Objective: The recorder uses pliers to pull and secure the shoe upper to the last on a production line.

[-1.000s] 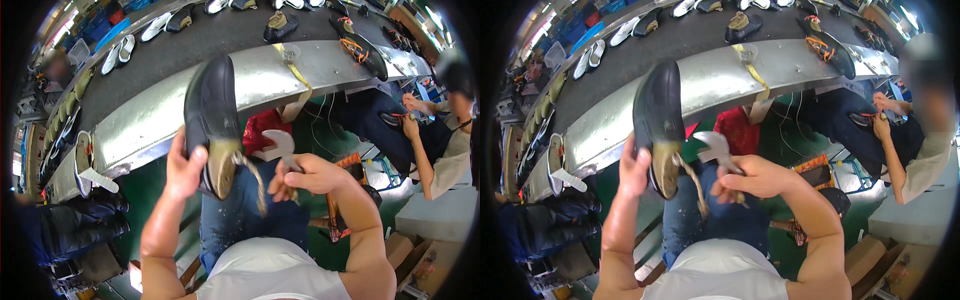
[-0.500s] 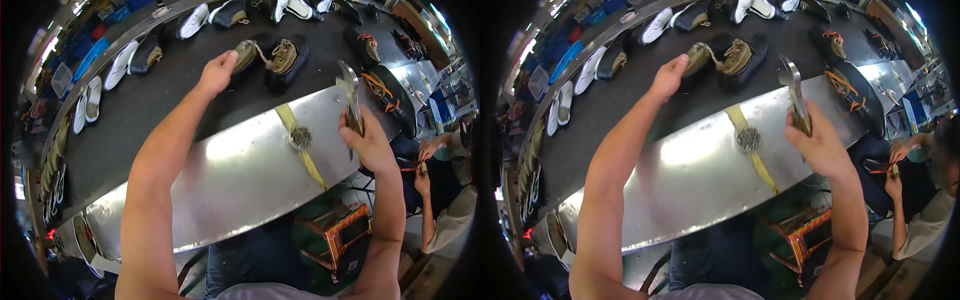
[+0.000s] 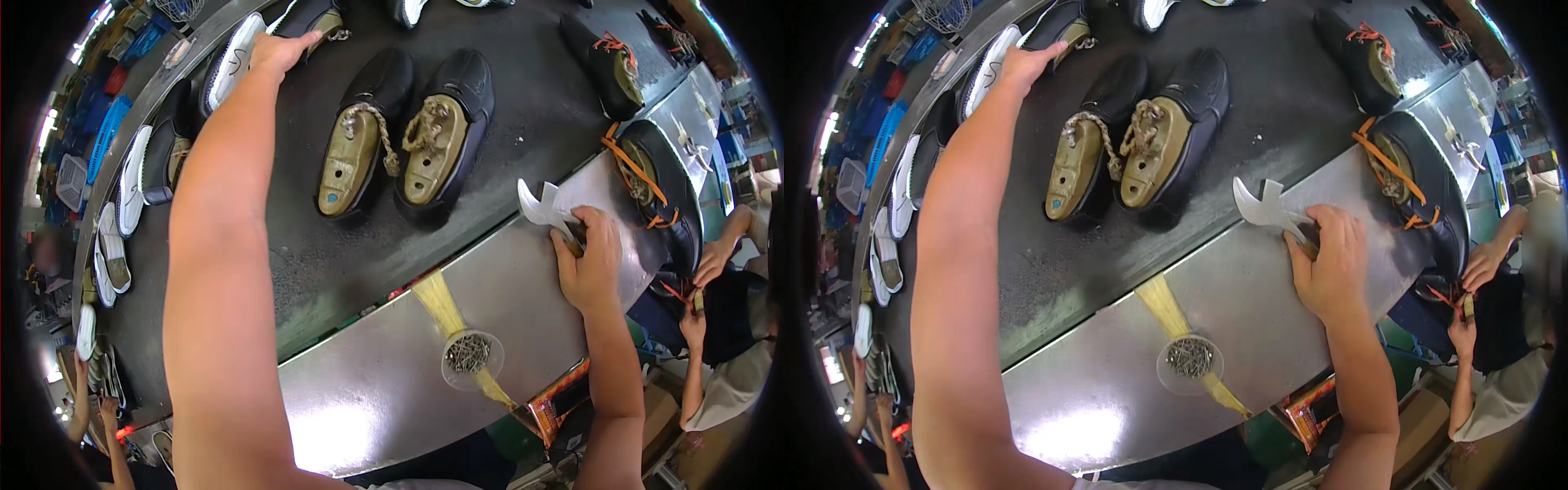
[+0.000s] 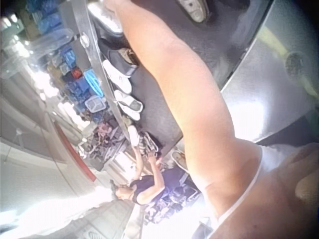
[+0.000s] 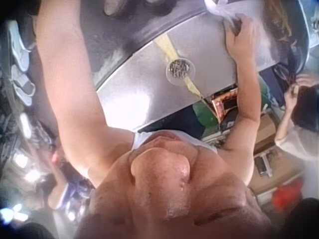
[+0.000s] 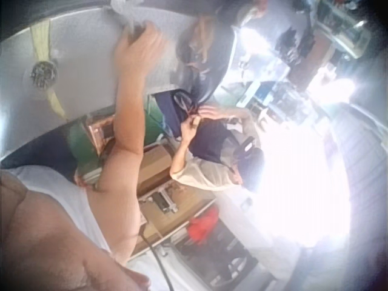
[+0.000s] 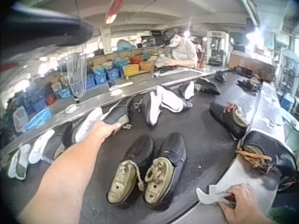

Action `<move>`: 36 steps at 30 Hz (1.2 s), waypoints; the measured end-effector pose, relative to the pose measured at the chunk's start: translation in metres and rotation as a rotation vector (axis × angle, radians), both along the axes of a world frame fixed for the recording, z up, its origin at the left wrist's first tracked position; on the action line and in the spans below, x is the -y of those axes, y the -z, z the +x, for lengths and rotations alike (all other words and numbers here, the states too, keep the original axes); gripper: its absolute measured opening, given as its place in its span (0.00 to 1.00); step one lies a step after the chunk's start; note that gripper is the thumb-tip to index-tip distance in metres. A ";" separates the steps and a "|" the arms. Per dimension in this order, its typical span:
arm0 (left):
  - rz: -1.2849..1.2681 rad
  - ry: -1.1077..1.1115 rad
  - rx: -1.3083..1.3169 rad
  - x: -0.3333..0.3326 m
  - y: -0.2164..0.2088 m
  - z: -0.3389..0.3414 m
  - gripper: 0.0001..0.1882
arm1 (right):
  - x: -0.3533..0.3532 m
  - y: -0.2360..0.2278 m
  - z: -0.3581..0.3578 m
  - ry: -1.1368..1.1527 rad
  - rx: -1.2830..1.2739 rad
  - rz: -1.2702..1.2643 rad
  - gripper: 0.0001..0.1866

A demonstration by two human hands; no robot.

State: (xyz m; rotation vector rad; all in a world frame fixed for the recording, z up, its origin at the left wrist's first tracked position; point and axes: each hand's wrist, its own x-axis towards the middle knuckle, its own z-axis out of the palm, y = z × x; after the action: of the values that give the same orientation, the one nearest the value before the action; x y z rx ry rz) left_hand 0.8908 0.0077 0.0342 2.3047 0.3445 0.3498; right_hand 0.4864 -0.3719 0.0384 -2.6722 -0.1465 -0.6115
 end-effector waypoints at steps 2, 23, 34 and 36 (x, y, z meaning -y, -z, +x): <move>-0.093 0.086 -0.161 0.015 -0.005 -0.015 0.45 | 0.003 -0.002 -0.003 0.019 -0.016 0.016 0.21; -0.574 0.949 -0.381 -0.127 -0.053 -0.394 0.32 | -0.004 -0.006 -0.005 0.112 -0.028 -0.046 0.21; -0.040 0.055 -0.133 -0.097 -0.019 -0.075 0.35 | -0.011 -0.003 -0.004 0.105 0.008 -0.030 0.20; -0.258 0.045 -0.124 -0.114 -0.022 -0.085 0.30 | -0.012 -0.002 0.000 0.086 0.007 -0.037 0.20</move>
State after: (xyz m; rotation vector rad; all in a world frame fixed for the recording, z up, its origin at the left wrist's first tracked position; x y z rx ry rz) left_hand 0.8058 0.1218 0.0562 2.0810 0.3755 0.1304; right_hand 0.4864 -0.3603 0.0406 -2.7233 -0.0460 -0.6511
